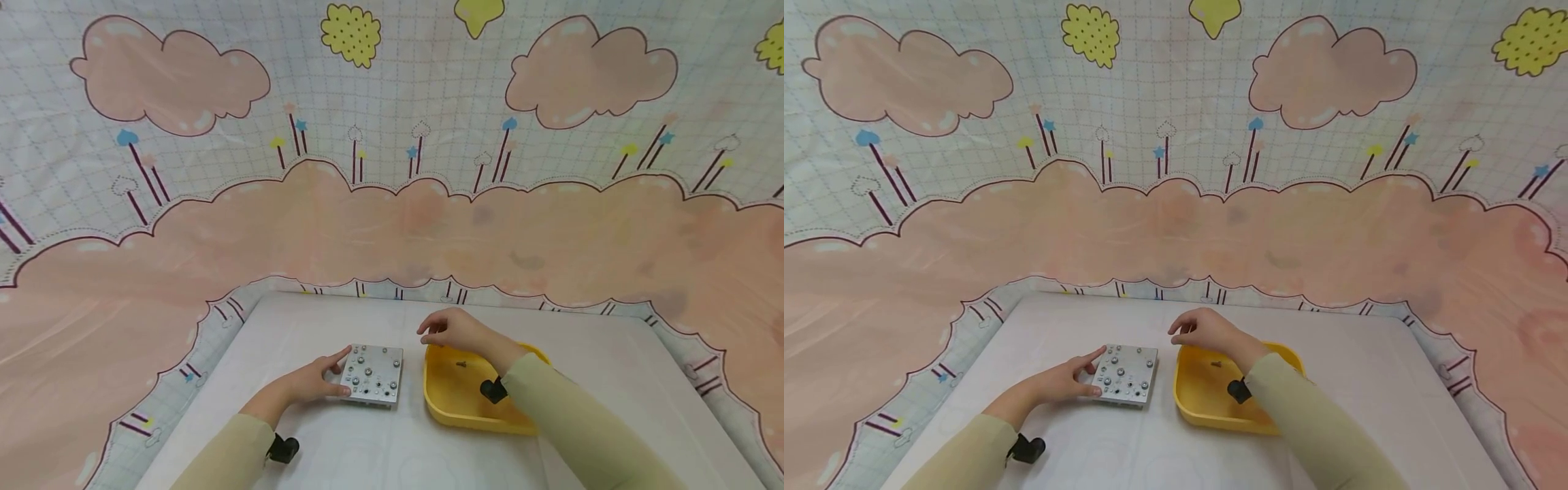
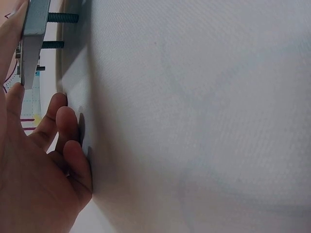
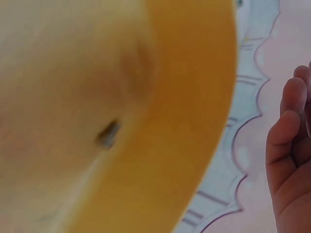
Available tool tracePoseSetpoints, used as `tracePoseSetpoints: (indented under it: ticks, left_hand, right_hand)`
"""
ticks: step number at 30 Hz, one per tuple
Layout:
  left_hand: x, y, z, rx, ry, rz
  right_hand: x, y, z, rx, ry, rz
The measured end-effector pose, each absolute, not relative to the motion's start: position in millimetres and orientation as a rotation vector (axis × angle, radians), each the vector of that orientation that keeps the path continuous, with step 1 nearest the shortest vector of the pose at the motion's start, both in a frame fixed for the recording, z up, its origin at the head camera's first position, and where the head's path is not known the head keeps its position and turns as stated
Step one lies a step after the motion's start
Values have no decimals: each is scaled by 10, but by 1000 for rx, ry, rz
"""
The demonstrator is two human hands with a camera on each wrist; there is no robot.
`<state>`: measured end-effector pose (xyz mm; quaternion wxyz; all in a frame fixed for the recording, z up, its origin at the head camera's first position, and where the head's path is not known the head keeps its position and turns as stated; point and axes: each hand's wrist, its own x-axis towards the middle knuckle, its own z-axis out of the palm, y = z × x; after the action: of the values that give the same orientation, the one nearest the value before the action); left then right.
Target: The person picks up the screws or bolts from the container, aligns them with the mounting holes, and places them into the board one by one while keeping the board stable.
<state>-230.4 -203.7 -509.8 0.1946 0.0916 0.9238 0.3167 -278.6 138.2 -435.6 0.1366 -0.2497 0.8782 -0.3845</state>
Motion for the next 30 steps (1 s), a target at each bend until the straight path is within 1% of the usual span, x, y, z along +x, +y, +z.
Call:
tracePoseSetpoints:
  ticks: [7, 12, 19, 30]
  left_hand:
    - [-2314, -2029, -5107, 256, 2585, 887]
    - [-2307, -2021, -5087, 247, 2582, 891]
    - [-2299, -2012, -5070, 251, 2583, 894]
    - [-2314, -2027, -5108, 246, 2579, 896]
  right_hand:
    - [-2726, 1753, -4509, -723, 2600, -1068]
    - [-2695, 1930, -4582, -714, 2600, -1078]
    - [-2670, 2030, -4653, -683, 2560, -1017]
    - [-2664, 2017, -4756, -720, 2672, -674]
